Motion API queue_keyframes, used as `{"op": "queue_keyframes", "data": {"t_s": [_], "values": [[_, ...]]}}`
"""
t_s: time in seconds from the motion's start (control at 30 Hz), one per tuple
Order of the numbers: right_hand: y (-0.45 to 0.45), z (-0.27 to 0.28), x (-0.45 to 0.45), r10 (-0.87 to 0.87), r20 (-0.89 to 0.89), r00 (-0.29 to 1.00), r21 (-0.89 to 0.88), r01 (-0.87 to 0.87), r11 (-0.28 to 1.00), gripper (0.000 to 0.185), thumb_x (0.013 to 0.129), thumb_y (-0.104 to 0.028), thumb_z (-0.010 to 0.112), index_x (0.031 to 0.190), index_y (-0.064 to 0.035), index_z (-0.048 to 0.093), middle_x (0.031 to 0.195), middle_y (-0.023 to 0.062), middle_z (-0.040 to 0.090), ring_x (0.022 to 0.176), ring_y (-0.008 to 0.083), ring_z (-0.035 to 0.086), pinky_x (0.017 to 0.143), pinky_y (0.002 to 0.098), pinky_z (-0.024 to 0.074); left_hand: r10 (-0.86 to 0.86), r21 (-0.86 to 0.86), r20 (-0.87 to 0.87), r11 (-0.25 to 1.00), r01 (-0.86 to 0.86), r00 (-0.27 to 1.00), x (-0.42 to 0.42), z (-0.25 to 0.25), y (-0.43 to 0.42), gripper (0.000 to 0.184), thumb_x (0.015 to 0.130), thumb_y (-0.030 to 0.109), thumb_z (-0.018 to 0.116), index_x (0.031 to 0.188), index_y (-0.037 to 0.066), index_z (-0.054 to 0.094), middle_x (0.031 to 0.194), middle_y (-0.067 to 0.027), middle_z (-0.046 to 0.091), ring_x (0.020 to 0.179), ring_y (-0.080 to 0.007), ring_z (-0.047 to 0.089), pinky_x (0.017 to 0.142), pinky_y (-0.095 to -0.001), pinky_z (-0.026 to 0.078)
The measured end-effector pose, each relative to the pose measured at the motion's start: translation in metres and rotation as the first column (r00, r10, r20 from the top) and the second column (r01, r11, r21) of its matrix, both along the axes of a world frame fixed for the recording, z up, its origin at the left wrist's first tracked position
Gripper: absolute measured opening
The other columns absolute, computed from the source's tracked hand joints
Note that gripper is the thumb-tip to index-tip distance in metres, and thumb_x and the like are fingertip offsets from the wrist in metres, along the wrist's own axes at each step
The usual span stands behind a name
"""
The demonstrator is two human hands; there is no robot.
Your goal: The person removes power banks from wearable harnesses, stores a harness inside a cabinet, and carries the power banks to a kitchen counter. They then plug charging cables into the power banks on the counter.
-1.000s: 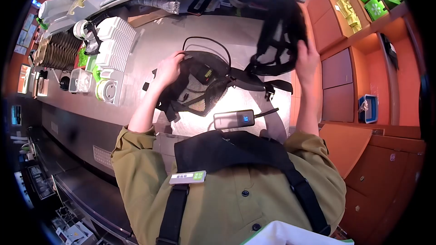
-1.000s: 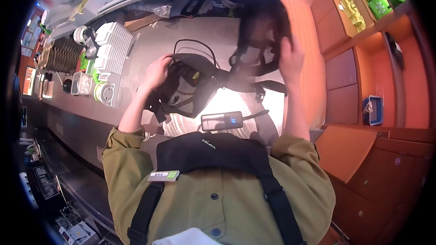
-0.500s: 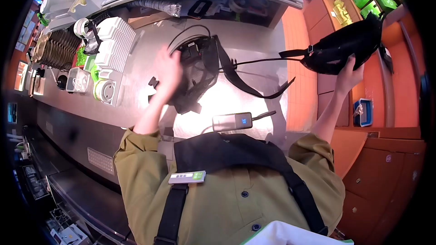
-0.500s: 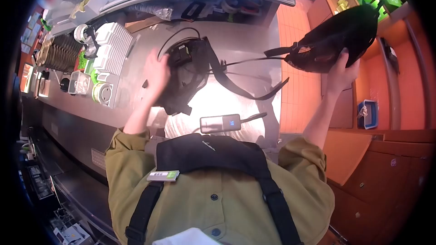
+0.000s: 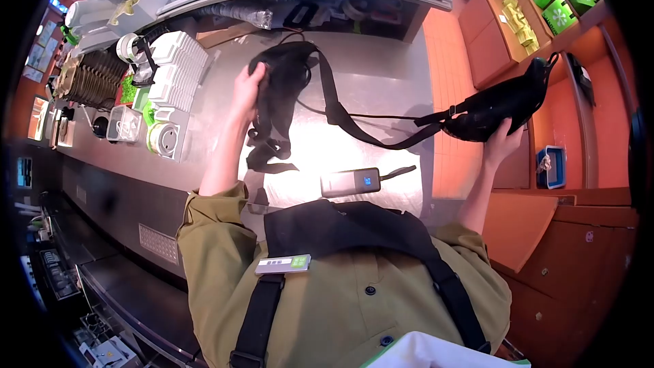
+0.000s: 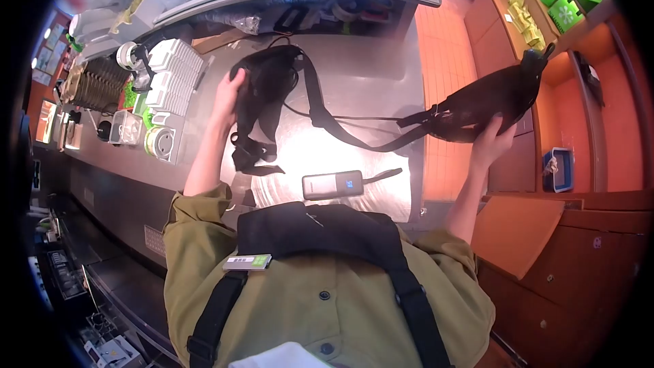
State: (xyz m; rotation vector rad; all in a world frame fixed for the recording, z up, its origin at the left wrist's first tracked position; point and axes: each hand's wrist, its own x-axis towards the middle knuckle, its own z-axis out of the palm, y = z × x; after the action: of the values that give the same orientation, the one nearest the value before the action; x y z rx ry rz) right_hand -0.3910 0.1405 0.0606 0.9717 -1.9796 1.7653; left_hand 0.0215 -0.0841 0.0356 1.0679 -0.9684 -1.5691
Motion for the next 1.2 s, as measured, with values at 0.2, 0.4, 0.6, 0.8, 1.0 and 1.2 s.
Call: {"op": "queue_keyframes", "data": {"t_s": [0.2,0.4,0.6,0.8,1.0,1.2], "values": [[0.009,-0.021,-0.030,-0.066,-0.009,0.998,-0.012,0.066,0.998,0.032,0.087,-0.018,0.051,0.108,0.0065,0.051,0.097,0.0157,0.060,0.086,0.0249,0.057,0.077,0.0331,0.0438,-0.212,-0.262,0.493,0.889,0.376,0.844,0.014,0.024,-0.012,0.017,0.088,0.019,0.052,0.093,0.002,0.055,0.076,-0.0036,0.058,0.070,-0.0146,0.056,0.064,-0.0298,0.047],[0.000,-0.018,-0.090,-0.284,-0.129,0.950,-0.130,0.268,0.955,0.036,0.084,-0.018,0.048,0.109,0.0073,0.052,0.102,0.0226,0.058,0.092,0.0343,0.057,0.080,0.0392,0.0427,0.068,-0.010,0.998,0.111,0.994,0.002,0.025,-0.002,0.060,0.010,0.072,0.007,0.053,0.081,0.008,0.057,0.074,-0.0107,0.060,0.066,-0.0293,0.060,0.056,-0.0380,0.048],[-0.012,0.028,-0.169,-0.451,-0.188,0.872,-0.249,0.402,0.881,0.039,0.084,-0.025,0.049,0.105,0.0071,0.052,0.098,0.0256,0.059,0.093,0.0391,0.056,0.079,0.0423,0.0432,0.218,0.237,0.931,0.248,0.939,-0.293,0.055,-0.032,0.045,0.021,0.072,0.008,0.051,0.090,0.013,0.062,0.088,-0.0051,0.064,0.071,-0.0249,0.063,0.060,-0.0373,0.050],[0.005,0.126,-0.292,-0.559,-0.518,0.647,-0.236,0.520,0.821,0.051,0.071,-0.038,0.067,0.097,0.0043,0.055,0.099,0.0228,0.058,0.093,0.0327,0.058,0.080,0.0419,0.0453,0.292,0.183,0.924,0.231,0.955,-0.248,0.076,-0.044,0.013,0.022,0.071,0.008,0.052,0.091,0.010,0.060,0.098,-0.0012,0.062,0.073,-0.0235,0.063,0.060,-0.0359,0.050],[0.031,0.190,-0.289,-0.810,-0.476,0.344,0.083,0.934,0.348,0.049,0.076,-0.029,0.064,0.109,0.0049,0.053,0.105,0.0189,0.059,0.093,0.0253,0.060,0.082,0.0355,0.0463,0.193,0.298,0.880,0.486,0.822,-0.433,0.070,-0.036,0.011,0.019,0.072,0.009,0.051,0.088,0.010,0.060,0.085,-0.0094,0.064,0.073,-0.0272,0.063,0.062,-0.0385,0.050],[0.014,0.192,-0.289,-0.262,-0.196,0.945,-0.343,0.184,0.921,0.047,0.079,-0.026,0.062,0.113,0.0044,0.052,0.107,0.0173,0.058,0.093,0.0234,0.060,0.082,0.0338,0.0462,0.091,-0.088,0.995,0.498,0.862,0.049,0.005,-0.037,0.030,0.036,0.080,0.031,0.056,0.108,0.009,0.052,0.101,-0.0137,0.060,0.091,-0.0305,0.058,0.079,-0.0411,0.045]]}}
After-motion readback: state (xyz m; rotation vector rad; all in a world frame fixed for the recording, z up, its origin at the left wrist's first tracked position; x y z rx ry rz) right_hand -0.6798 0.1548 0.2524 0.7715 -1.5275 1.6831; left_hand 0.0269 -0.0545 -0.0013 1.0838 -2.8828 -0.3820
